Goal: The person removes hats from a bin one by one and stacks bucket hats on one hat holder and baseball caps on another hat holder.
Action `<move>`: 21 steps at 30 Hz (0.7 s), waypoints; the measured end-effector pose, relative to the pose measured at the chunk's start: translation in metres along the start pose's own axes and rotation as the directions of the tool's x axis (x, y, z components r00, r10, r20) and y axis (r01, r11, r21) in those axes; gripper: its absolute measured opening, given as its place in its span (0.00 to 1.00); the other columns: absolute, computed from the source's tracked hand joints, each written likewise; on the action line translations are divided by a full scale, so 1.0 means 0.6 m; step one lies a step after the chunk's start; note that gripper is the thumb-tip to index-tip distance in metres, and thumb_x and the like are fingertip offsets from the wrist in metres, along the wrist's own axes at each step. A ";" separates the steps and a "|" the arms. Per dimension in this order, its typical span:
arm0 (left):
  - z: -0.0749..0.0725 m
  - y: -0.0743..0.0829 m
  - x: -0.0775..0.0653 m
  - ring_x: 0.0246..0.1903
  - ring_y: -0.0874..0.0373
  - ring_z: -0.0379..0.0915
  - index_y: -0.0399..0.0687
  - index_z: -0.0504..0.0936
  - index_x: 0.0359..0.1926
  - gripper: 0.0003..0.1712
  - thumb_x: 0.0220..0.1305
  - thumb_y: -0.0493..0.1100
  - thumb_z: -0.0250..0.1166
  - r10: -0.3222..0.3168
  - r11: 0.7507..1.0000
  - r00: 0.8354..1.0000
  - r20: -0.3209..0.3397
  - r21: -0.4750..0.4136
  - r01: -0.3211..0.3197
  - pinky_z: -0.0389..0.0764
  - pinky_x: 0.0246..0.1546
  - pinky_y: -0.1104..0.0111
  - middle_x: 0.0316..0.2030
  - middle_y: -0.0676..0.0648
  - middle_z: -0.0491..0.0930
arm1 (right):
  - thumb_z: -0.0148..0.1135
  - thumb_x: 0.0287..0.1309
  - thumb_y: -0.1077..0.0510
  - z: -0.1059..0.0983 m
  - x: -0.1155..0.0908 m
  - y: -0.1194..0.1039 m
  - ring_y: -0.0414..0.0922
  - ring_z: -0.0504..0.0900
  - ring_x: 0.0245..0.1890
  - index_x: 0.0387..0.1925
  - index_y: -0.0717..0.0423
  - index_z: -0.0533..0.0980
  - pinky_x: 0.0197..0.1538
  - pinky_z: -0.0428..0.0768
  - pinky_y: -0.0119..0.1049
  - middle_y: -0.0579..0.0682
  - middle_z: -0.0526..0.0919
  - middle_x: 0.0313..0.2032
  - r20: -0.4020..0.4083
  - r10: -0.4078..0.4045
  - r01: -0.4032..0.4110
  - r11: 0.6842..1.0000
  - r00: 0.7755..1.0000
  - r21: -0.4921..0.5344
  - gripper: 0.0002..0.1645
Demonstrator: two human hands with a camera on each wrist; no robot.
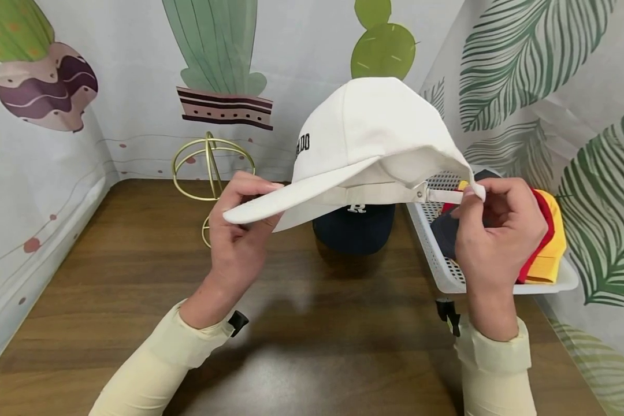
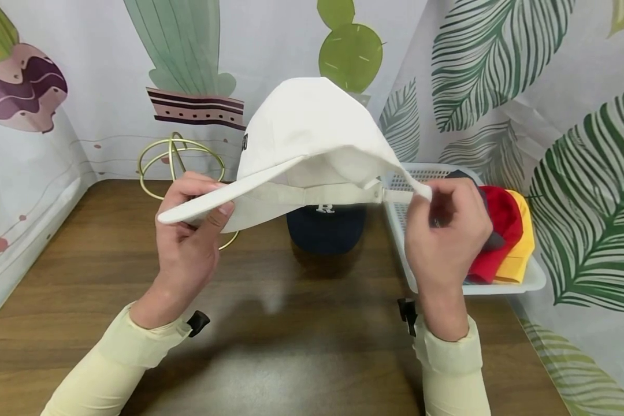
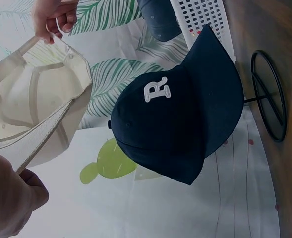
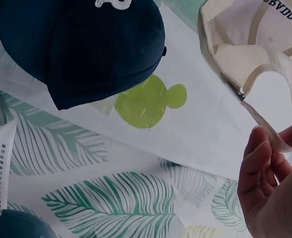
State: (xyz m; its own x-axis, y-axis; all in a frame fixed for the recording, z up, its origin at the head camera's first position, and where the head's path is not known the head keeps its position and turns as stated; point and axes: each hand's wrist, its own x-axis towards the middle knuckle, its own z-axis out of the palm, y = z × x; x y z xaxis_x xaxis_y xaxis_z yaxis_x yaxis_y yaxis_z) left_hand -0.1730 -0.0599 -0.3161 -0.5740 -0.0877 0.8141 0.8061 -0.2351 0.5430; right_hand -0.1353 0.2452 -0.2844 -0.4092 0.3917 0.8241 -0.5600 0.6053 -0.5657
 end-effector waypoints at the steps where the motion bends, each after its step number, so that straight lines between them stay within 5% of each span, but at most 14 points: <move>1: 0.000 0.000 0.001 0.43 0.48 0.79 0.30 0.84 0.43 0.11 0.66 0.34 0.74 0.000 1.000 1.000 -0.002 -0.002 0.000 0.78 0.42 0.66 0.40 0.42 0.81 | 0.62 0.65 0.65 -0.001 0.001 0.001 0.33 0.80 0.20 0.36 0.77 0.80 0.30 0.79 0.23 0.46 0.85 0.28 -0.008 0.007 -0.007 1.000 1.000 0.008 0.12; 21: -0.007 -0.001 0.003 0.43 0.48 0.77 0.26 0.82 0.43 0.16 0.67 0.38 0.75 0.007 1.000 1.000 0.027 -0.026 -0.007 0.79 0.43 0.65 0.40 0.43 0.80 | 0.57 0.64 0.70 -0.019 0.017 0.016 0.37 0.77 0.15 0.35 0.79 0.78 0.26 0.79 0.26 0.47 0.80 0.22 -0.041 0.131 -0.127 0.988 0.990 0.088 0.10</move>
State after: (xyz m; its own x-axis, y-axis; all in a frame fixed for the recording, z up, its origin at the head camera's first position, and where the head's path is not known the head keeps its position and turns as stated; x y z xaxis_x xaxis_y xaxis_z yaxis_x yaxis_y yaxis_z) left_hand -0.1752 -0.0638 -0.3158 -0.5639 -0.0636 0.8234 0.8060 -0.2595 0.5320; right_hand -0.1368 0.2629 -0.2809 -0.4491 0.4962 0.7431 -0.5647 0.4869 -0.6664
